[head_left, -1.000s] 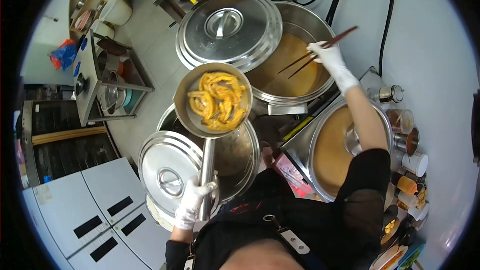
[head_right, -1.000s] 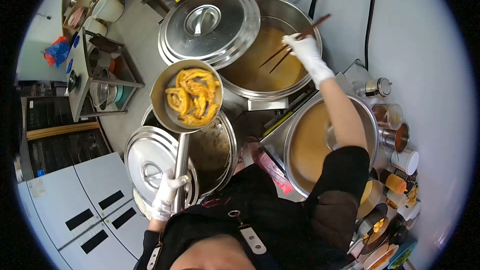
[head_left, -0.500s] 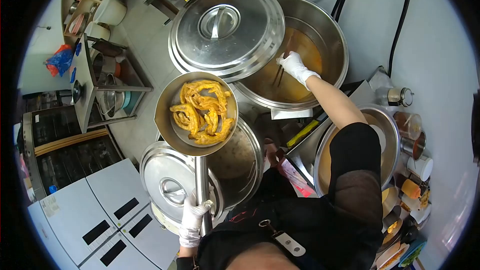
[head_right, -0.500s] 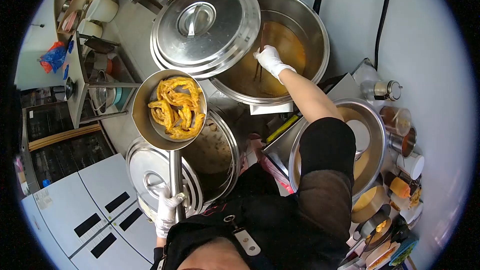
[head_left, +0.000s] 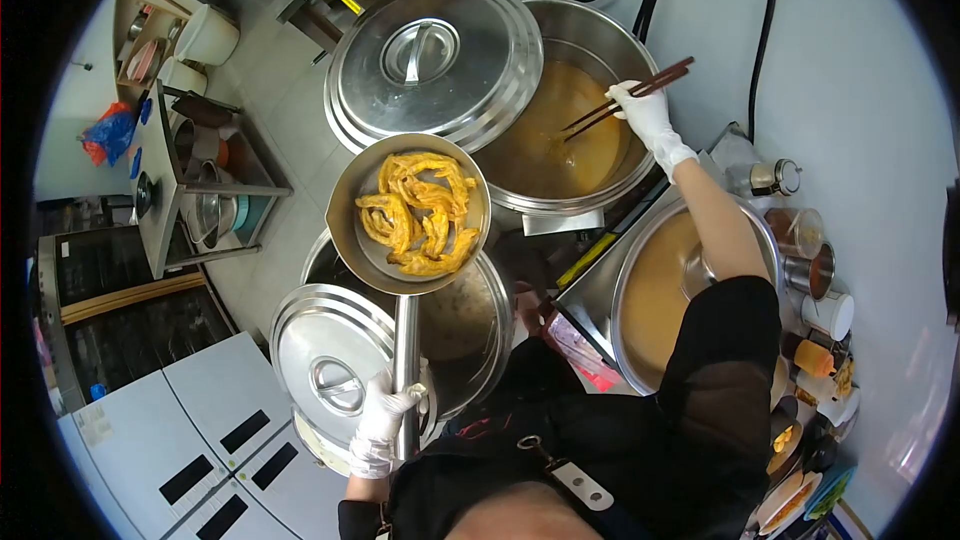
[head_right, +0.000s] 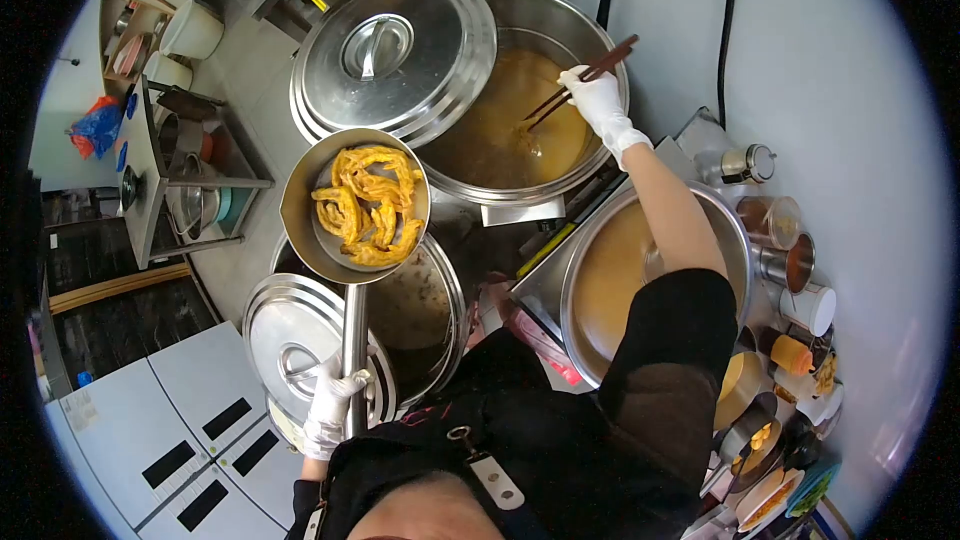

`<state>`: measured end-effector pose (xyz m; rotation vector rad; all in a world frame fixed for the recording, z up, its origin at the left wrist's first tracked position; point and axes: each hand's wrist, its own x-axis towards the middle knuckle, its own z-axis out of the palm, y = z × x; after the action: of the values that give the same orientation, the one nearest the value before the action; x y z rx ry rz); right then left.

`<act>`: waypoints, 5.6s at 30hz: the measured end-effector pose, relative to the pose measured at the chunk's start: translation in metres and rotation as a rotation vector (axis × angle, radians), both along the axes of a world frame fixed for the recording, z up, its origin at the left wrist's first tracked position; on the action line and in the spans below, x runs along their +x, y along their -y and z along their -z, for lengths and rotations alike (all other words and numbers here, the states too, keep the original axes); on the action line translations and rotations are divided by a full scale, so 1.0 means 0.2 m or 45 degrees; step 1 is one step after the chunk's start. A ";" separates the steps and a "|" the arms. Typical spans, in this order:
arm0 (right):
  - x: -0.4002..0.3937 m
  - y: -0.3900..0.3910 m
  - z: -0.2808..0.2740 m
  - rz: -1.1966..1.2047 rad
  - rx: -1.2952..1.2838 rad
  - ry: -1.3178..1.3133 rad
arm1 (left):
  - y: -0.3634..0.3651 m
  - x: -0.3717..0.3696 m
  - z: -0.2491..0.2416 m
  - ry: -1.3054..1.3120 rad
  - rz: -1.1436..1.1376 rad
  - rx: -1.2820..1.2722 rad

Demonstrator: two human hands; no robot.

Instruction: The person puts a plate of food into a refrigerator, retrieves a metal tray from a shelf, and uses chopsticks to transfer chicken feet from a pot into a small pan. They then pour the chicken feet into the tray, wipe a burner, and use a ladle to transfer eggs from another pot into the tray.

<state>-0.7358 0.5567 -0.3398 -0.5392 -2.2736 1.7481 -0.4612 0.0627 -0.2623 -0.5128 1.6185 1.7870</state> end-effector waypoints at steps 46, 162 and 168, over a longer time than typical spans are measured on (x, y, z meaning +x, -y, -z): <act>-0.23 0.15 0.22 0.203 0.062 -0.085 | 0.01 0.07 -0.06 -0.046 -0.005 0.000; 0.01 -0.17 -0.24 0.313 -0.142 -0.500 | -0.02 0.00 0.00 -0.144 0.231 0.117; 0.54 -0.05 -0.78 0.146 -0.097 -0.665 | 0.01 0.03 0.03 -0.084 0.211 0.156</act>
<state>-0.6282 0.5671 -0.1848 -0.1867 -1.7869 1.6807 -0.4558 0.0604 -0.2681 -0.2584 1.5362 1.7806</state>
